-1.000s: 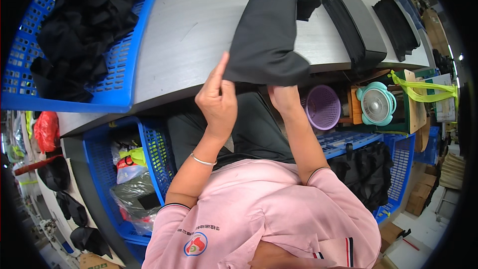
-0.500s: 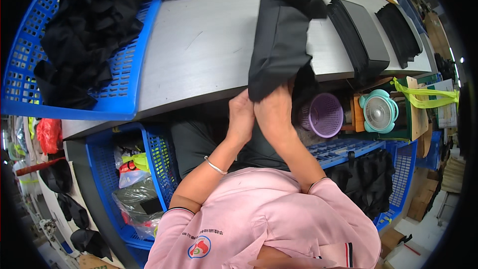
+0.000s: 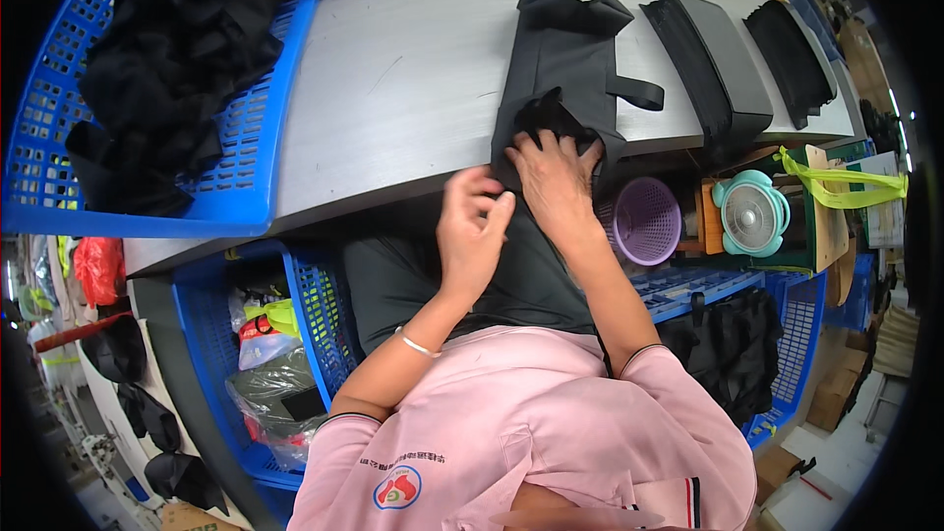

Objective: Inspecting and sorting black fabric parts for manufacturing.

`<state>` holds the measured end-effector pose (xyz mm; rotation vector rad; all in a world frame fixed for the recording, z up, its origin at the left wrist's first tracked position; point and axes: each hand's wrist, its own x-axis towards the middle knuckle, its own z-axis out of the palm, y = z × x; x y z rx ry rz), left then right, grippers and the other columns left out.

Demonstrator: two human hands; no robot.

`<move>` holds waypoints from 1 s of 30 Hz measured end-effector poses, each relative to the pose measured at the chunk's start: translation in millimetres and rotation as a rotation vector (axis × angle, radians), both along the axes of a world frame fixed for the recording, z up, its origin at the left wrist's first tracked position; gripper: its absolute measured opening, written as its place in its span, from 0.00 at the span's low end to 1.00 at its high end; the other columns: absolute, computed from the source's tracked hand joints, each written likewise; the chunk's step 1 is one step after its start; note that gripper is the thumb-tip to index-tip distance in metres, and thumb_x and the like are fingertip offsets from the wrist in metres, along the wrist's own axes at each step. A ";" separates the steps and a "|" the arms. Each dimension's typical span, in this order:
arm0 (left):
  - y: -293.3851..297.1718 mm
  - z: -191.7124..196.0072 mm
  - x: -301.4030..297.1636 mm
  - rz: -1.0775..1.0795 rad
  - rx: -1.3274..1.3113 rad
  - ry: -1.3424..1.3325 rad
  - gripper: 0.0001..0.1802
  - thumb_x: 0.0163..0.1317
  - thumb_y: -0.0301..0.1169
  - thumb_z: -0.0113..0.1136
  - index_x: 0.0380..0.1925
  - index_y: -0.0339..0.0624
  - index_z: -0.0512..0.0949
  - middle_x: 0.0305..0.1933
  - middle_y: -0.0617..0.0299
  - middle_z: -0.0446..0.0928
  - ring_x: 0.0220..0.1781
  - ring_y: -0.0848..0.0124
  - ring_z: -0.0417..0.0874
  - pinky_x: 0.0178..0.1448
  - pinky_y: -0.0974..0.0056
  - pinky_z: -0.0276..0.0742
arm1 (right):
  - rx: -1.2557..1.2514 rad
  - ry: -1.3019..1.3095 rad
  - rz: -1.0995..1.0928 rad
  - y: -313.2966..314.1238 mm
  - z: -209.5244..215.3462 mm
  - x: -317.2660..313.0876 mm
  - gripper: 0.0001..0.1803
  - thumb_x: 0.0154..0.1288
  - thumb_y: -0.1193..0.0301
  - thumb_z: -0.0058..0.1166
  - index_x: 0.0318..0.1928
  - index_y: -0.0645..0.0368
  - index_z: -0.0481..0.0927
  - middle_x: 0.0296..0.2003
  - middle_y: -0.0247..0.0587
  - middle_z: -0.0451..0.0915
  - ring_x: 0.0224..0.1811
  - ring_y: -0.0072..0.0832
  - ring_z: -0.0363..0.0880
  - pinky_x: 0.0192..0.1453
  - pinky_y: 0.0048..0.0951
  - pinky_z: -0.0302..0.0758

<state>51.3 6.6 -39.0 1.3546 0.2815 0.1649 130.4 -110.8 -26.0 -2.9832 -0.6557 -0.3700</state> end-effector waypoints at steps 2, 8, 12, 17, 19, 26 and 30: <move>12.4 19.4 4.4 0.218 0.574 -0.172 0.32 0.57 0.29 0.73 0.61 0.38 0.71 0.56 0.58 0.74 0.44 0.73 0.76 0.37 0.70 0.74 | 0.039 -0.083 -0.014 0.6 0.7 -7.0 0.12 0.68 0.61 0.55 0.47 0.49 0.83 0.42 0.37 0.78 0.46 0.39 0.77 0.50 0.56 0.71; 25.1 31.7 51.8 0.191 0.753 -0.353 0.20 0.53 0.19 0.67 0.48 0.43 0.81 0.43 0.56 0.79 0.44 0.59 0.82 0.46 0.60 0.79 | 0.266 0.206 0.160 24.0 0.8 -36.2 0.18 0.66 0.67 0.56 0.55 0.53 0.80 0.42 0.45 0.80 0.47 0.43 0.78 0.48 0.45 0.77; 61.4 18.2 34.4 0.157 0.830 -0.400 0.15 0.57 0.14 0.58 0.42 0.41 0.83 0.40 0.57 0.78 0.35 0.63 0.81 0.37 0.64 0.77 | 0.157 -0.011 0.215 -29.2 -36.1 -1.2 0.10 0.69 0.67 0.55 0.42 0.59 0.83 0.37 0.49 0.83 0.39 0.46 0.83 0.42 0.43 0.80; 56.6 19.6 7.7 -0.002 0.367 -0.213 0.18 0.63 0.18 0.57 0.54 0.36 0.78 0.52 0.59 0.77 0.45 0.73 0.80 0.46 0.71 0.76 | 0.367 0.079 0.090 -25.0 -15.6 -16.8 0.10 0.60 0.69 0.63 0.41 0.58 0.84 0.35 0.49 0.81 0.38 0.46 0.82 0.43 0.44 0.79; 66.8 17.7 2.7 -0.091 -0.147 -0.201 0.28 0.72 0.35 0.57 0.66 0.29 0.67 0.64 0.56 0.73 0.60 0.72 0.76 0.58 0.71 0.74 | 0.374 0.070 0.113 -20.7 14.1 -31.8 0.11 0.60 0.69 0.64 0.43 0.56 0.83 0.37 0.48 0.80 0.39 0.47 0.81 0.45 0.44 0.79; 62.7 21.8 18.7 -0.090 -0.542 -0.010 0.24 0.73 0.36 0.58 0.63 0.34 0.69 0.59 0.54 0.79 0.57 0.69 0.82 0.61 0.65 0.78 | 0.656 0.343 0.490 -20.4 46.3 -95.7 0.08 0.62 0.76 0.61 0.42 0.62 0.85 0.38 0.50 0.84 0.38 0.42 0.86 0.41 0.34 0.82; 65.2 24.7 10.7 -0.028 -0.535 -0.062 0.23 0.73 0.32 0.58 0.63 0.33 0.69 0.58 0.54 0.79 0.56 0.67 0.83 0.61 0.61 0.80 | 1.501 0.518 -0.019 -56.4 71.0 -91.7 0.05 0.67 0.77 0.59 0.36 0.64 0.86 0.25 0.37 0.83 0.17 0.16 0.73 0.23 0.17 0.69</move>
